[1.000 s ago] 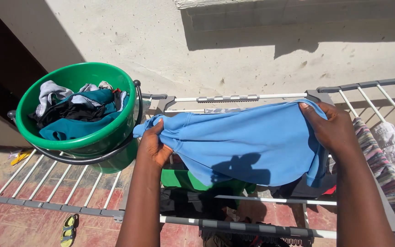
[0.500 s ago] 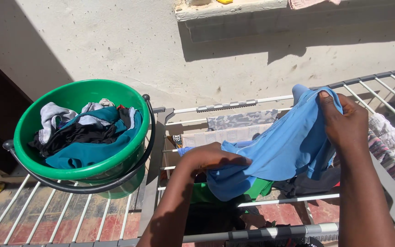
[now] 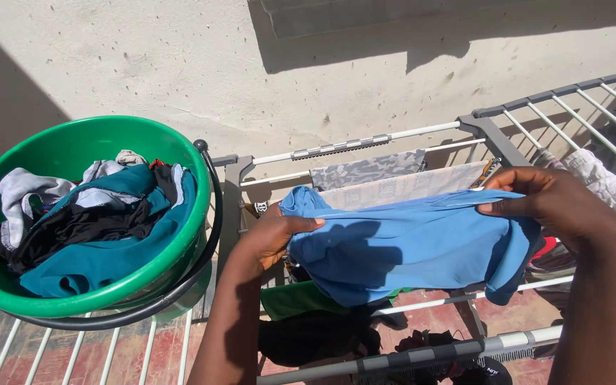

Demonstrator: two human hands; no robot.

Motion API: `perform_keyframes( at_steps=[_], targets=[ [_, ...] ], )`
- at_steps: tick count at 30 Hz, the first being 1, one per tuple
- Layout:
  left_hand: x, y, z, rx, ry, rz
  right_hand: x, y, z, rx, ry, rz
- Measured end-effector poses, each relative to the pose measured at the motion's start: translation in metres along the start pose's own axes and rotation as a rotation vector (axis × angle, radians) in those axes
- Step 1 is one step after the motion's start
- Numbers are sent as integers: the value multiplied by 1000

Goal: Hanging wet laundry from a bucket onto a drying rack.

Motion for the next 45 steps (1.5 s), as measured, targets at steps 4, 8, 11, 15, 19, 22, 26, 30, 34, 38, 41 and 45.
perform_keyframes(
  at_steps=[4, 8, 11, 15, 19, 22, 26, 30, 34, 38, 41, 45],
  targets=[
    [17, 28, 0, 113, 57, -203, -30, 22, 24, -252, -493, 264],
    [10, 71, -33, 198, 536, -164, -29, 103, 13, -266, -841, 364],
    [36, 131, -55, 251, 1106, -226, -12, 182, 47, -130, -930, 220],
    [54, 178, -134, 33, 1105, -639, 2, 253, 121, 104, -956, -16],
    [47, 187, -191, 103, 1085, -908, 21, 251, 189, 69, -651, -214],
    [46, 201, -225, -190, 983, -1049, 20, 272, 206, 107, -320, -169],
    [23, 193, -263, -765, 768, -1126, 16, 295, 235, 441, 352, -81],
    [3, 187, -267, -1155, 628, -1004, 26, 299, 241, 630, 547, -122],
    [11, 193, -221, -1064, 563, -990, 5, 318, 213, 688, 628, -38],
    [52, 220, -150, -868, 563, -1027, -51, 328, 146, 150, 453, 151],
    [81, 227, -115, -773, 542, -1100, -87, 334, 90, -104, 220, 271],
    [116, 222, -89, -429, 195, -1172, -117, 294, 79, -179, -36, 614]
  ],
)
Point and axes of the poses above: each hand's wrist, its own y-axis towards the middle knuckle, its own x-axis out of the back of the hand, z = x × y, the point moved 9 cm from there along y, towards the middle knuckle, and after that the axes turned 9 degrees about -y, right-handed, at the moved point
